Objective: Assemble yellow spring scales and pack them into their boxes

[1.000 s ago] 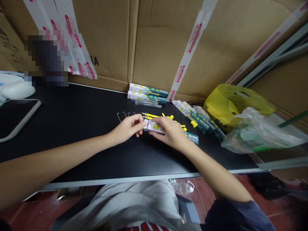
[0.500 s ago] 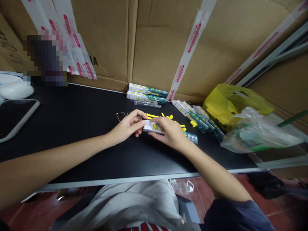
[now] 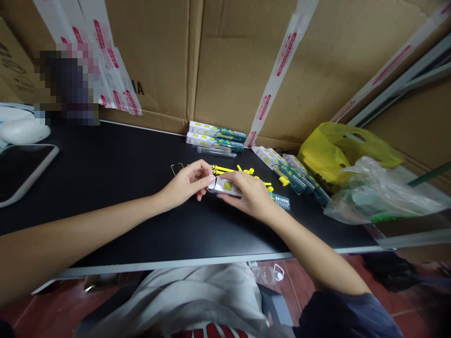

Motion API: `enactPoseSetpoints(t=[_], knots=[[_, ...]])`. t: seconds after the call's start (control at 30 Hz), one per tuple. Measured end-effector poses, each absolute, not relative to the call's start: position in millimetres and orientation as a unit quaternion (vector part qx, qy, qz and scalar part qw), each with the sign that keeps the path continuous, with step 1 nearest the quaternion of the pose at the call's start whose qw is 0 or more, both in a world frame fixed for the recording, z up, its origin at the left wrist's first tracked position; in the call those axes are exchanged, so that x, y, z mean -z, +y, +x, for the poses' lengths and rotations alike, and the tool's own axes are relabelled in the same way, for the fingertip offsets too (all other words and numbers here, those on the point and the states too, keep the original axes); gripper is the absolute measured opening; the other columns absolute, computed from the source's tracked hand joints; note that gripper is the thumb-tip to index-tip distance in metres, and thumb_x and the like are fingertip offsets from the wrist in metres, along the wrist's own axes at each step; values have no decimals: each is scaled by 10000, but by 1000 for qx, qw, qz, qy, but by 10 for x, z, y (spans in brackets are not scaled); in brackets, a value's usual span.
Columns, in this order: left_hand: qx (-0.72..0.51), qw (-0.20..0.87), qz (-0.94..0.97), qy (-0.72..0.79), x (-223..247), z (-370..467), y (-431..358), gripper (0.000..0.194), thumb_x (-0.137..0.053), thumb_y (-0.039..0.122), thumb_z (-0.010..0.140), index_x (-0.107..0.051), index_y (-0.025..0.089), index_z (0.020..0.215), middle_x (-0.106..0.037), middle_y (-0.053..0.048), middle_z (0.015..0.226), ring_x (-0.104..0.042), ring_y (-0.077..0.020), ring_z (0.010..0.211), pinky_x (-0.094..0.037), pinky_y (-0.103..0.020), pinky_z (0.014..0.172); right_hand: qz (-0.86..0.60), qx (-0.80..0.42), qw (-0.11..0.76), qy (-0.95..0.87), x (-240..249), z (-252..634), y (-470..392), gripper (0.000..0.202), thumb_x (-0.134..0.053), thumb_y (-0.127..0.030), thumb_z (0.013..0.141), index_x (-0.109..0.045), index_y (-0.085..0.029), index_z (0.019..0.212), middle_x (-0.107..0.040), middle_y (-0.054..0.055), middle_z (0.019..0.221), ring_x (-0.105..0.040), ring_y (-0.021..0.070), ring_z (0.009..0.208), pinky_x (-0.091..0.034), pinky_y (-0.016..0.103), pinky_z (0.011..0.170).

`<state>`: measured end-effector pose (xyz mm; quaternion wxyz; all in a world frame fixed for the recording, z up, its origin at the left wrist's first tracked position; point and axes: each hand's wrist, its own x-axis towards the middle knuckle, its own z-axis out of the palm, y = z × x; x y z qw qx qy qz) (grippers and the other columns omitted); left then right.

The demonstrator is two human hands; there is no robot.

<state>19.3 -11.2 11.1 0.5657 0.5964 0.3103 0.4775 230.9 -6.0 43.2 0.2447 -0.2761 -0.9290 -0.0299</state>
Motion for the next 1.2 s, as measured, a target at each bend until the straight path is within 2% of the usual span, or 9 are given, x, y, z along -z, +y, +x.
enactPoseSetpoints(t=[0.37, 0.6, 0.87, 1.0, 1.1, 1.2], knots=[[-471, 555, 612, 309, -69, 206, -93, 221, -674, 300, 805, -497, 174, 846, -502, 65, 655, -499, -45, 500, -459, -150, 421, -265, 30, 240, -933, -383, 2297, -52, 294, -614, -344, 882, -521, -217, 1131, -697, 77, 1049, -674, 204, 937, -514, 287, 732], [-431, 600, 603, 302, -68, 169, -46, 432, -779, 384, 684, -441, 195, 876, -495, 95, 591, -443, -38, 415, -397, -136, 343, -236, 10, 250, -939, -393, 2290, -91, 303, -606, -355, 895, -513, -223, 1150, -697, 71, 1043, -675, 198, 931, -526, 298, 766], [-286, 677, 609, 297, -105, 106, -53, 608, -804, 529, 600, -418, 212, 947, -564, 94, 577, -423, -34, 310, -340, -126, 278, -169, -50, 228, -958, -428, 2279, -156, 311, -578, -323, 919, -505, -218, 1203, -686, 80, 1075, -659, 190, 947, -523, 310, 797], [-239, 697, 613, 286, -130, 86, -61, 627, -792, 562, 599, -402, 213, 943, -624, 57, 588, -516, -84, 320, -367, -141, 285, -162, -51, 217, -961, -452, 2286, -175, 314, -575, -343, 918, -511, -199, 1190, -681, 90, 1067, -654, 190, 943, -524, 307, 791], [-229, 704, 598, 307, -151, 100, -81, 591, -771, 573, 622, -425, 200, 922, -672, 9, 706, -668, -167, 471, -461, -178, 345, -162, -16, 214, -963, -467, 2296, -152, 301, -555, -339, 930, -515, -186, 1186, -685, 90, 1047, -652, 188, 925, -521, 305, 786], [-243, 697, 574, 354, -163, 142, -106, 499, -749, 534, 680, -465, 178, 884, -670, -6, 746, -723, -206, 599, -508, -189, 400, -169, 44, 206, -963, -483, 2298, -122, 278, -522, -331, 946, -532, -166, 1170, -689, 101, 1028, -656, 197, 917, -520, 305, 775]])
